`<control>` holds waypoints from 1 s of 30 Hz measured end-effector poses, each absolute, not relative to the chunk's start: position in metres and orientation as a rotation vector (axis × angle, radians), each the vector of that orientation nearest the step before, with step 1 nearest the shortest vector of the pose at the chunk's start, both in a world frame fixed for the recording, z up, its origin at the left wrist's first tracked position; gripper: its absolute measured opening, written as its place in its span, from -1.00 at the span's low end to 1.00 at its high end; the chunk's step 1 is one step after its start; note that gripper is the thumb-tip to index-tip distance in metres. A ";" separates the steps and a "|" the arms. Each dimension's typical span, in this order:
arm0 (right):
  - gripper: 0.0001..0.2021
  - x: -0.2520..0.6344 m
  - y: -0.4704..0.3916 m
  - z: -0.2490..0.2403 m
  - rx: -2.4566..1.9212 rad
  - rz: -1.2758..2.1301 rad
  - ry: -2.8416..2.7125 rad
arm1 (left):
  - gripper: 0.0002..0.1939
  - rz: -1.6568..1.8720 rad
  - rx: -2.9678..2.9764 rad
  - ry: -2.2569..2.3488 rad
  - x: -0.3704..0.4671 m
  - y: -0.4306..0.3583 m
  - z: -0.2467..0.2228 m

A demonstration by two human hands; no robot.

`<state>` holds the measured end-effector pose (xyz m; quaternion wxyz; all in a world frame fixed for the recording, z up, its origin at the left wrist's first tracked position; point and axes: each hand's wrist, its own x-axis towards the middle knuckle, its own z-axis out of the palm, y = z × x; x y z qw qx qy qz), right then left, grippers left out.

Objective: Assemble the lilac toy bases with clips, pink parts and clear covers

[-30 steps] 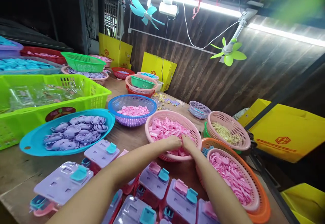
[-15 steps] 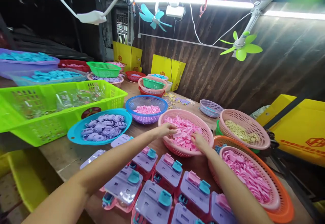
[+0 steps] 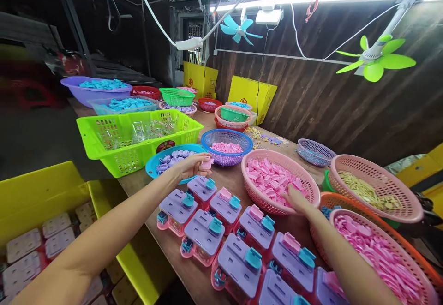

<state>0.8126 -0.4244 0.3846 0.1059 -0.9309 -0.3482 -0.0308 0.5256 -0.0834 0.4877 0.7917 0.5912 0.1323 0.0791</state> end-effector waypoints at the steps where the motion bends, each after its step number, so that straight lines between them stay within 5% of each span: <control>1: -0.73 0.811 -0.425 0.385 -2.735 -0.101 -1.030 | -0.65 0.205 1.289 0.309 0.521 -0.080 0.486; 6: -0.77 0.802 -0.428 0.396 -2.679 -0.183 -1.046 | -0.69 0.272 1.345 0.316 0.507 -0.064 0.474; 11: -0.68 0.782 -0.436 0.416 -2.551 -0.324 -1.045 | -0.47 0.220 1.480 0.290 0.503 -0.046 0.459; 17: -0.64 0.724 -0.459 0.439 -2.278 -0.292 -1.147 | -0.45 0.233 1.920 0.250 0.518 -0.032 0.438; 30: -0.70 0.659 -0.523 0.445 -2.285 -0.178 -1.087 | -0.72 0.171 2.480 -0.106 0.530 -0.028 0.442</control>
